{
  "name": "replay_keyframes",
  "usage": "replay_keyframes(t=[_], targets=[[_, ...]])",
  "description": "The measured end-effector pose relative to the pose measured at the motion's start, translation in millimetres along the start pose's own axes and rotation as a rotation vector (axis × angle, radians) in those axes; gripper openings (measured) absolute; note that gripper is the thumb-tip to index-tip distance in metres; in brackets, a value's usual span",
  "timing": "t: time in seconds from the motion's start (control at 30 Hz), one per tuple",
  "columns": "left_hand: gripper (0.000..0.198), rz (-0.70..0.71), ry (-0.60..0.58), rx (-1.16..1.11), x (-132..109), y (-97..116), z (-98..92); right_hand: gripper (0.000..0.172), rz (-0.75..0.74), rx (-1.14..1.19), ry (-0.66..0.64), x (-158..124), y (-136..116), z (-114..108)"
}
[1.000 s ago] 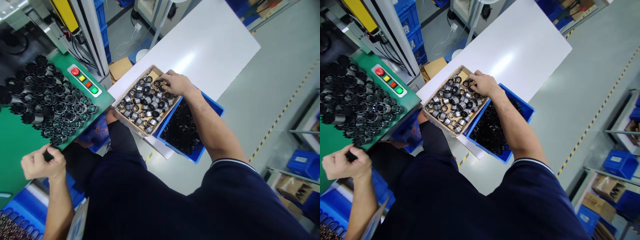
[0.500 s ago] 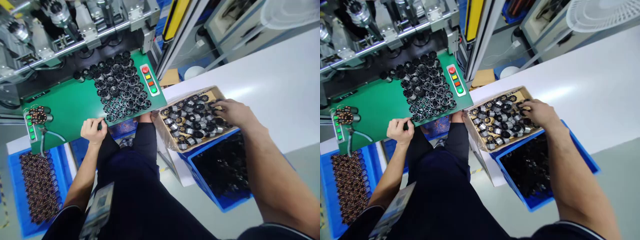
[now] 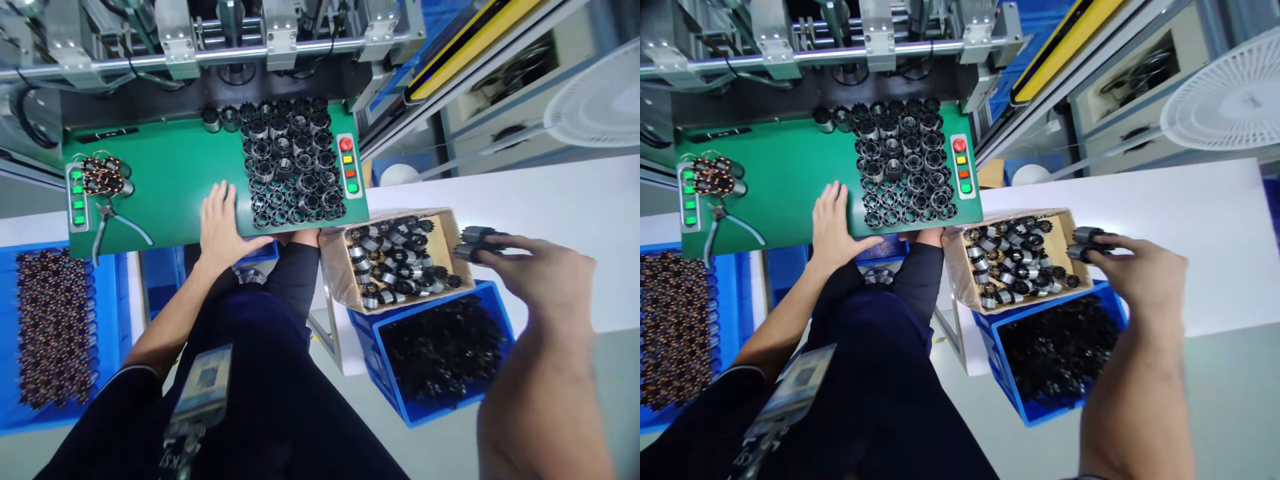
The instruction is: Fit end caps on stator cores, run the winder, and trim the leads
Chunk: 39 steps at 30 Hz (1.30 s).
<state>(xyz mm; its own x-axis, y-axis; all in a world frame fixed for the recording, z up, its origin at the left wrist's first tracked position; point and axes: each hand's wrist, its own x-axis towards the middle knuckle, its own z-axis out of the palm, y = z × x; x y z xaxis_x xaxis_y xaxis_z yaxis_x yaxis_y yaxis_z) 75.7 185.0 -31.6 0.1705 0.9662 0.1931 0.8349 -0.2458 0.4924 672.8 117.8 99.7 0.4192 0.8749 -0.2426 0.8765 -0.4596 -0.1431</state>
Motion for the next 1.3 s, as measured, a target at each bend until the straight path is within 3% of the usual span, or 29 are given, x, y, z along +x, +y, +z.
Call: replay_keyframes(t=[0.1,0.13,0.3,0.4,0.53,0.7,0.9,1.17,1.3], targets=[[0.183,-0.014,-0.141,-0.068,22,8,11.0,0.024,0.117,0.109,0.137,-48,-57,-28],[0.184,-0.022,-0.161,-0.089,28,10,16.0,0.027,0.088,0.140,0.174,-65,-81,-34],[0.182,-0.034,-0.153,-0.149,42,12,36.8,0.025,-0.380,0.271,0.213,-126,-211,-25],[0.181,-0.018,-0.143,-0.164,42,11,43.0,0.027,-0.566,0.256,0.102,-126,-281,-3],[0.175,0.003,-0.144,-0.189,41,13,46.6,0.031,-0.603,0.124,-0.029,-96,-346,28],[0.185,-0.015,-0.162,-0.244,43,16,50.3,0.032,-0.610,0.024,-0.015,-58,-373,54],[0.180,-0.005,-0.167,-0.310,43,18,53.3,0.041,-0.498,-0.098,-0.076,-50,-390,61],[0.174,-0.066,-0.263,-0.097,46,37,18.0,0.043,-0.495,-0.118,0.007,-54,-395,66],[0.175,-0.068,-0.270,-0.056,47,40,13.3,0.046,-0.471,-0.126,-0.018,-56,-397,64]])
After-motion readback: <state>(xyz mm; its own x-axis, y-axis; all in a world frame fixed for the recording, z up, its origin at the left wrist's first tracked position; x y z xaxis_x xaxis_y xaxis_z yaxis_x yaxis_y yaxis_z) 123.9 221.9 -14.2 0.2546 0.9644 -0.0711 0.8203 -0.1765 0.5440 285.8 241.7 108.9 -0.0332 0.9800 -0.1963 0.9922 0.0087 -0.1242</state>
